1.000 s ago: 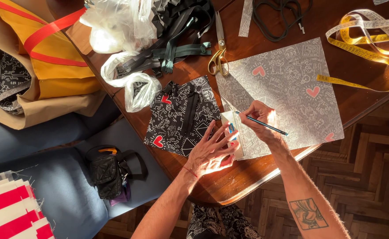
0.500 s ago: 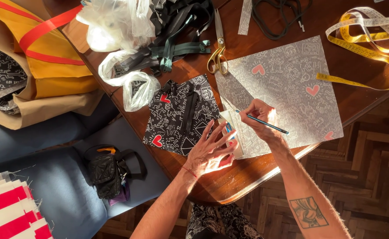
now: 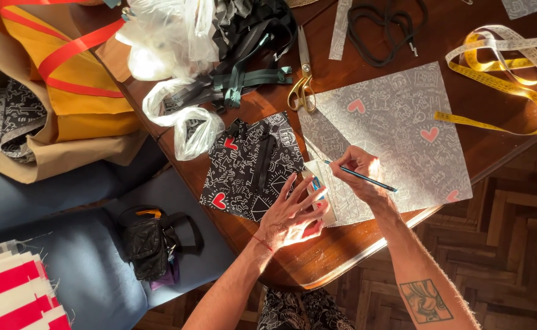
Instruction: Marking and cutting fabric using a pencil, ruler, and scissors
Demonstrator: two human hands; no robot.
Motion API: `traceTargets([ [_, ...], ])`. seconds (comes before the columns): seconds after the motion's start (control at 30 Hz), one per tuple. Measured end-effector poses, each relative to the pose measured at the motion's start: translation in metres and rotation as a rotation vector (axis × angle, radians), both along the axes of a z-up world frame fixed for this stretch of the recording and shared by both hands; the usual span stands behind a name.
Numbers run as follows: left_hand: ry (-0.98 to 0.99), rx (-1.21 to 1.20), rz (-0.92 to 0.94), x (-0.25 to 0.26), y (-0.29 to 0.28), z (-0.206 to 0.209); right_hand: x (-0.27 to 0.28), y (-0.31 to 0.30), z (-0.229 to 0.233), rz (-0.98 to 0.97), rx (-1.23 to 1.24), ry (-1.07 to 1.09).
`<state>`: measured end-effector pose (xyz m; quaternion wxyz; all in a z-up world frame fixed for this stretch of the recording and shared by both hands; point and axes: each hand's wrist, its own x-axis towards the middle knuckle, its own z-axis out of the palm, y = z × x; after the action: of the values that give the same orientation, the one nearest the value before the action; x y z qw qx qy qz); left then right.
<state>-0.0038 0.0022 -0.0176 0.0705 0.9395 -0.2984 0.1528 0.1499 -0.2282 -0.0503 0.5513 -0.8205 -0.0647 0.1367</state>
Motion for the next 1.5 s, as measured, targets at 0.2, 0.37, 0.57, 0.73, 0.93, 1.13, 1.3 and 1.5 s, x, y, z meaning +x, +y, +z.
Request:
traceTargets([
  [0.2,-0.105,0.079,0.027,0.006,0.004,0.038,0.003,-0.007,-0.006,-0.013,0.022,-0.04],
  [0.37,-0.134,0.087,0.032,0.006,0.004,0.017,0.004,-0.013,-0.027,0.001,0.005,-0.032],
  [0.57,-0.058,-0.072,0.005,-0.006,-0.001,-0.046,0.003,-0.023,0.019,-0.133,0.321,0.04],
  [0.73,-0.002,-0.159,0.017,-0.005,-0.009,-0.03,0.0,-0.055,0.048,-0.225,0.299,-0.072],
  [0.93,0.443,-0.104,0.112,0.042,0.013,0.083,-0.011,-0.054,0.057,-0.203,0.237,-0.027],
  [1.13,0.364,-0.048,0.131,0.088,0.037,0.046,-0.014,-0.055,0.05,-0.228,0.251,-0.014],
  [1.3,0.319,-0.086,0.054,0.085,0.045,0.032,-0.025,-0.054,0.051,-0.26,0.292,-0.023],
  [1.5,0.338,-0.048,0.008,0.085,0.039,0.027,-0.036,-0.061,0.031,-0.28,0.26,-0.053],
])
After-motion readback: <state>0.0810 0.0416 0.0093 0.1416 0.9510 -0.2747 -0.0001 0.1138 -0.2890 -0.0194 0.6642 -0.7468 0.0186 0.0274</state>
